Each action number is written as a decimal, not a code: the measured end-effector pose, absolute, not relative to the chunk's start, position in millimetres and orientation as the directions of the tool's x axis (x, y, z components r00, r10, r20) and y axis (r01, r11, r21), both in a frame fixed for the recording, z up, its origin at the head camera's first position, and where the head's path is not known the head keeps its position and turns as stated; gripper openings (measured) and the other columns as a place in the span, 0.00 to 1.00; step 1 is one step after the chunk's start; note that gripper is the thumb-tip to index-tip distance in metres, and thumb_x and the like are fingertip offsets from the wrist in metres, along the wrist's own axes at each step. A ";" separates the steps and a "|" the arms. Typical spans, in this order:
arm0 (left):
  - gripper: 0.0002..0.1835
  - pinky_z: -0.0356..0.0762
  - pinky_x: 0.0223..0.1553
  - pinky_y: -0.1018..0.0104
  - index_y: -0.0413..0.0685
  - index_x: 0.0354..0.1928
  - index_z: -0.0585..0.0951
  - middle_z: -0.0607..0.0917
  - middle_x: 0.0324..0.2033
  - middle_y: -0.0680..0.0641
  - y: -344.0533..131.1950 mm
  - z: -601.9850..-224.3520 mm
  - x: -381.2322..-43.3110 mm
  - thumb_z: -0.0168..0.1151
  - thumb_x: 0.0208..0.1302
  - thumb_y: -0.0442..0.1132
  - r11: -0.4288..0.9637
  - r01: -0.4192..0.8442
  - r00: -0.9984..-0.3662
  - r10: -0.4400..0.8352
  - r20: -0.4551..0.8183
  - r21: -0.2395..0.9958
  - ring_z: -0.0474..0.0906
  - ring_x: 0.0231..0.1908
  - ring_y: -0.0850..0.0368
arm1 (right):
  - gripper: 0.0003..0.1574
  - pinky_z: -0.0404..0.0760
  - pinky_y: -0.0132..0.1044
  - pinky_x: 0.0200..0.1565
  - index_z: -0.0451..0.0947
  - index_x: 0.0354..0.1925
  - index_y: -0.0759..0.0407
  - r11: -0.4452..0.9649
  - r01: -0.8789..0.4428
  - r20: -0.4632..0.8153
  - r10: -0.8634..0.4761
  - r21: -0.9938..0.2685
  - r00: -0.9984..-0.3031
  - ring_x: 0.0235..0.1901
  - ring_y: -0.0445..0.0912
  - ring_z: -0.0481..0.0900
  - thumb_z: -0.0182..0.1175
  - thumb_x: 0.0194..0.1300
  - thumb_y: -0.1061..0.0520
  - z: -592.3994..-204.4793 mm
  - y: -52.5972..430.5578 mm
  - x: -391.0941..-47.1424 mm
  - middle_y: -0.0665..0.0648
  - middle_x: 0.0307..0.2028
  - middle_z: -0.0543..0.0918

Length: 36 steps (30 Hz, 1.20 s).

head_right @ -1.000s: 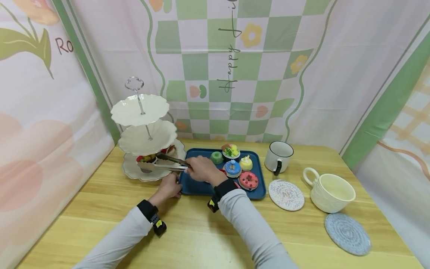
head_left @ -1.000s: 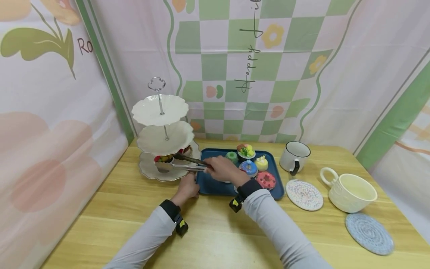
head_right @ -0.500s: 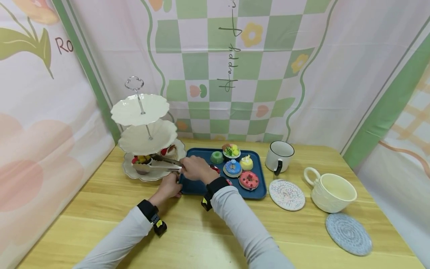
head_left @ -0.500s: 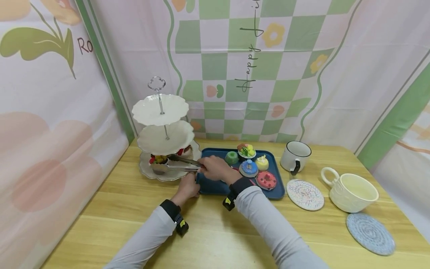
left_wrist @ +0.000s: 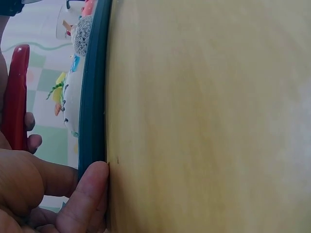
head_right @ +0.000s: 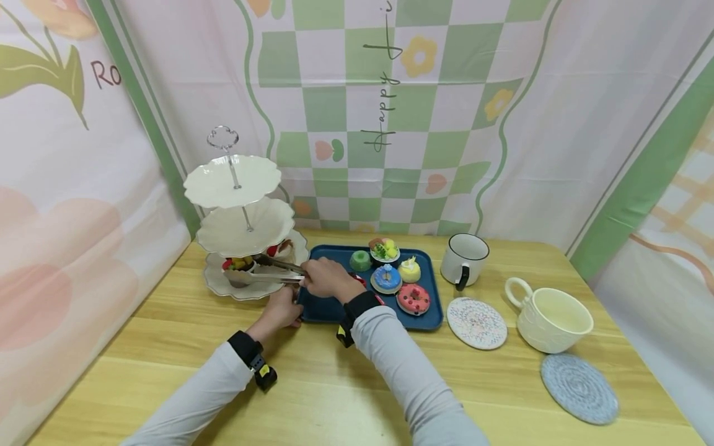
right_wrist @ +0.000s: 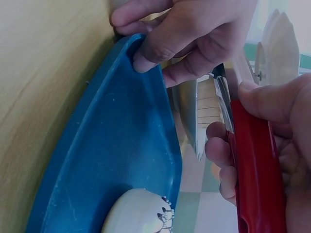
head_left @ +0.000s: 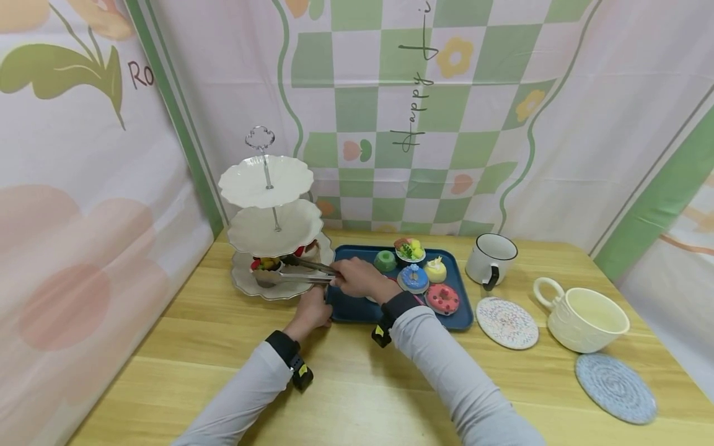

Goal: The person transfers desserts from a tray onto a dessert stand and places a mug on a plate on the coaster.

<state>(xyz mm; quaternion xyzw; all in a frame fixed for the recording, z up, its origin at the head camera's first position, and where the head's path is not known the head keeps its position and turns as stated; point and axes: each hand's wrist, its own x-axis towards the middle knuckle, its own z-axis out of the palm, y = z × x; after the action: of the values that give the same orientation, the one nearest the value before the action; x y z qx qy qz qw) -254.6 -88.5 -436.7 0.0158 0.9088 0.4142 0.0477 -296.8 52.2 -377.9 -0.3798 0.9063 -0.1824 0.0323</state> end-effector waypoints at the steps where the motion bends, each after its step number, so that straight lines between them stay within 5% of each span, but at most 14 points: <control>1: 0.32 0.76 0.15 0.68 0.36 0.64 0.62 0.79 0.32 0.38 -88.5 -436.7 -254.4 0.52 0.54 0.22 0.658 -0.006 -0.995 0.070 -0.070 0.753 0.77 0.13 0.57 | 0.09 0.61 0.31 0.19 0.77 0.44 0.58 0.645 -0.675 0.076 -0.700 -0.357 -0.710 0.15 0.42 0.65 0.54 0.68 0.59 -378.4 52.4 -296.9 0.50 0.20 0.71; 14: 0.35 0.77 0.15 0.66 0.35 0.66 0.59 0.77 0.45 0.30 -89.5 -436.3 -251.9 0.51 0.52 0.21 0.607 0.009 -0.995 0.083 -0.052 0.795 0.78 0.13 0.55 | 0.09 0.63 0.31 0.18 0.77 0.44 0.59 0.668 -0.651 0.039 -0.687 -0.361 -0.726 0.14 0.42 0.66 0.55 0.67 0.58 -378.2 50.4 -296.5 0.50 0.19 0.71; 21: 0.27 0.77 0.16 0.67 0.30 0.58 0.66 0.79 0.31 0.38 -90.0 -435.3 -251.6 0.51 0.52 0.22 0.624 -0.008 -0.995 0.073 -0.068 0.781 0.78 0.13 0.55 | 0.13 0.62 0.31 0.17 0.76 0.47 0.61 0.668 -0.637 0.023 -0.683 -0.385 -0.730 0.13 0.41 0.65 0.55 0.67 0.55 -379.0 51.1 -295.5 0.50 0.17 0.69; 27: 0.28 0.77 0.16 0.66 0.31 0.60 0.65 0.79 0.36 0.36 -89.5 -436.4 -253.3 0.52 0.54 0.22 0.634 -0.022 -0.994 0.067 -0.084 0.773 0.78 0.14 0.56 | 0.08 0.62 0.30 0.17 0.75 0.42 0.58 0.660 -0.635 0.028 -0.684 -0.401 -0.729 0.13 0.41 0.65 0.55 0.67 0.56 -379.2 52.2 -296.4 0.50 0.17 0.68; 32: 0.27 0.77 0.16 0.66 0.33 0.60 0.65 0.79 0.27 0.41 -88.8 -436.8 -254.5 0.53 0.55 0.23 0.644 -0.026 -0.993 0.072 -0.094 0.764 0.78 0.13 0.56 | 0.12 0.61 0.31 0.16 0.75 0.47 0.60 0.649 -0.630 0.036 -0.684 -0.426 -0.729 0.11 0.41 0.62 0.54 0.68 0.56 -377.9 56.6 -296.0 0.50 0.15 0.66; 36: 0.14 0.76 0.16 0.67 0.31 0.46 0.72 0.76 0.19 0.45 -88.8 -436.3 -254.4 0.53 0.56 0.23 0.665 -0.026 -0.993 0.069 -0.097 0.746 0.77 0.13 0.57 | 0.20 0.61 0.31 0.15 0.72 0.55 0.63 0.647 -0.626 0.046 -0.679 -0.435 -0.733 0.10 0.41 0.60 0.54 0.68 0.55 -374.5 63.9 -294.2 0.50 0.13 0.64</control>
<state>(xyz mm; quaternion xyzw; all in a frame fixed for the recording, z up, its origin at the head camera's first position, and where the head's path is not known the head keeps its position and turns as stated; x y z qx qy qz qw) -254.4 -88.8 -436.3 0.0116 0.9107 0.4088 0.0583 -294.2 63.9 -374.5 -0.3603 0.9055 -0.2159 0.0605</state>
